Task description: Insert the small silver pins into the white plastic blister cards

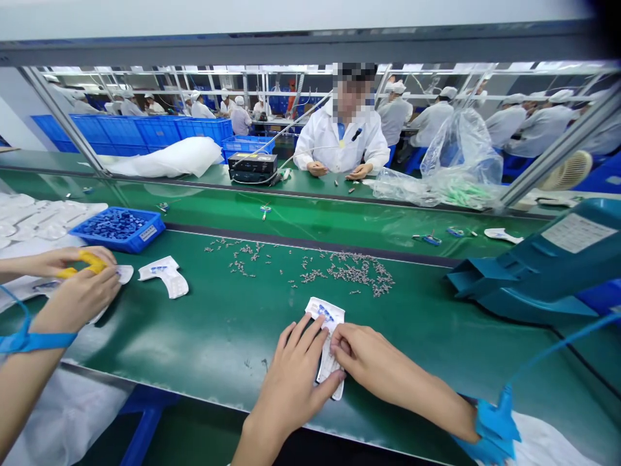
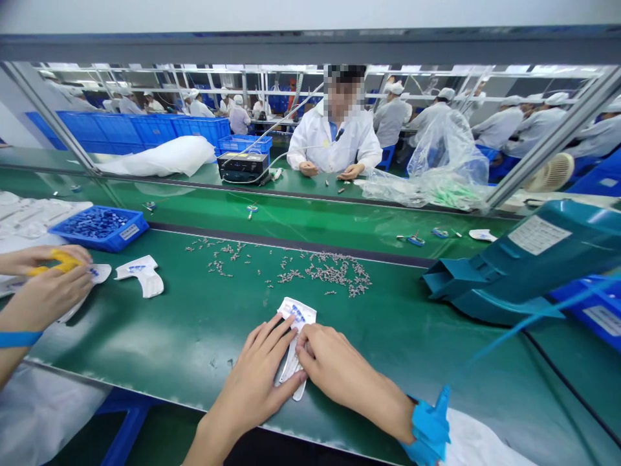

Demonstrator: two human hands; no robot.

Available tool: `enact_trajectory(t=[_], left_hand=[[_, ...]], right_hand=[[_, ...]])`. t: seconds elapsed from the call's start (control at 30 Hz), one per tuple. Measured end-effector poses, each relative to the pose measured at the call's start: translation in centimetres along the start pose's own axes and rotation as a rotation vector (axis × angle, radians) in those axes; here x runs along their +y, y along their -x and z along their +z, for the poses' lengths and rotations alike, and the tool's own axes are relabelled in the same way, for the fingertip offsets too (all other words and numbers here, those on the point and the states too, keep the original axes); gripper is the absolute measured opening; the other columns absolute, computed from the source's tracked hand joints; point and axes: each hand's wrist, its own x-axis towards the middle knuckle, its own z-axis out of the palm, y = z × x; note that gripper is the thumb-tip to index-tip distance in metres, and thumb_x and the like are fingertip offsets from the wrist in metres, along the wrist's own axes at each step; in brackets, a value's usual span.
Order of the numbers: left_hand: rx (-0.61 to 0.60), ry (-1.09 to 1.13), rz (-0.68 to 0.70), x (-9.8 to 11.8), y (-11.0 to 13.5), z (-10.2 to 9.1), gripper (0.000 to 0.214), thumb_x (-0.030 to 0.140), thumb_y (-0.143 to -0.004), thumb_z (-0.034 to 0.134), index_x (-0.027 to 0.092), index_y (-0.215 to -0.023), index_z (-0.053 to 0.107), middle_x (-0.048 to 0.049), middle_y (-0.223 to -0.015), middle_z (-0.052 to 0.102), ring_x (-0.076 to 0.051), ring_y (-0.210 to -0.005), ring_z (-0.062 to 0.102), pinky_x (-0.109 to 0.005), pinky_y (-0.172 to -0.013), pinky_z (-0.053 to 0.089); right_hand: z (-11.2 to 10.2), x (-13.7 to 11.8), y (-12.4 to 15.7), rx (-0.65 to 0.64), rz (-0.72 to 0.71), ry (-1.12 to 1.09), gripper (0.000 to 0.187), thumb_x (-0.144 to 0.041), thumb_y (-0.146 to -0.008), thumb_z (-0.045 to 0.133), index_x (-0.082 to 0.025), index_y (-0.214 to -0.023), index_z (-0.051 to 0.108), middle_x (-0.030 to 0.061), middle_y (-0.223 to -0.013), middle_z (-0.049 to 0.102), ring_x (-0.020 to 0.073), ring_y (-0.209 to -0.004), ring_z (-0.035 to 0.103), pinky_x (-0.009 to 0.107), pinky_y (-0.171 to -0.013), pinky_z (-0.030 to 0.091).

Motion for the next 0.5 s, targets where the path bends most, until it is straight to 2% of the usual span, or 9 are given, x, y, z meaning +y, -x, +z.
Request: enact_trajectory(t=[0.13,0.27,0.33,0.5], left_hand=[[0.015,-0.004,0.013,-0.1,-0.1,0.1,0.057,0.043,-0.098,0.052,0.024,-0.15,0.037,-0.0065,-0.158,0.037,-0.028,-0.148,0.028,-0.052,-0.118,0.032],[0.059,0.006,0.019,-0.2,-0.1,0.2,0.056,0.041,-0.096,0.055,0.024,-0.147,0.04,-0.0075,-0.156,0.041,-0.028,-0.147,0.032,-0.051,-0.117,0.034],[0.06,0.004,0.018,-0.3,-0.1,0.4,0.055,0.041,-0.096,0.055,0.024,-0.147,0.041,-0.0069,-0.156,0.041,-0.028,-0.146,0.033,-0.051,-0.116,0.035],[0.087,-0.018,0.029,-0.7,0.0,0.7,0.054,0.041,-0.096,0.056,0.026,-0.146,0.042,-0.0058,-0.157,0.04,-0.028,-0.146,0.033,-0.049,-0.115,0.036]], right_hand=[[0.0,-0.1,0.0,0.003,0.013,0.044,0.017,-0.028,-0.097,0.043,-0.022,-0.083,0.051,0.0048,-0.085,0.065,0.0191,-0.072,0.056,0.029,-0.06,0.029],[0.1,0.0,-0.2,0.002,0.048,0.088,0.006,-0.029,-0.095,0.047,-0.023,-0.096,0.048,0.0061,-0.091,0.065,0.0205,-0.074,0.057,0.029,-0.06,0.027],[0.1,-0.1,-0.2,0.0,0.046,0.087,0.009,-0.028,-0.093,0.049,-0.022,-0.1,0.047,0.0063,-0.092,0.065,0.0209,-0.075,0.057,0.028,-0.059,0.027],[-1.4,0.8,-0.4,0.001,-0.014,0.021,0.008,-0.03,-0.094,0.051,-0.023,-0.097,0.054,0.0039,-0.085,0.066,0.0216,-0.078,0.059,0.028,-0.061,0.033]])
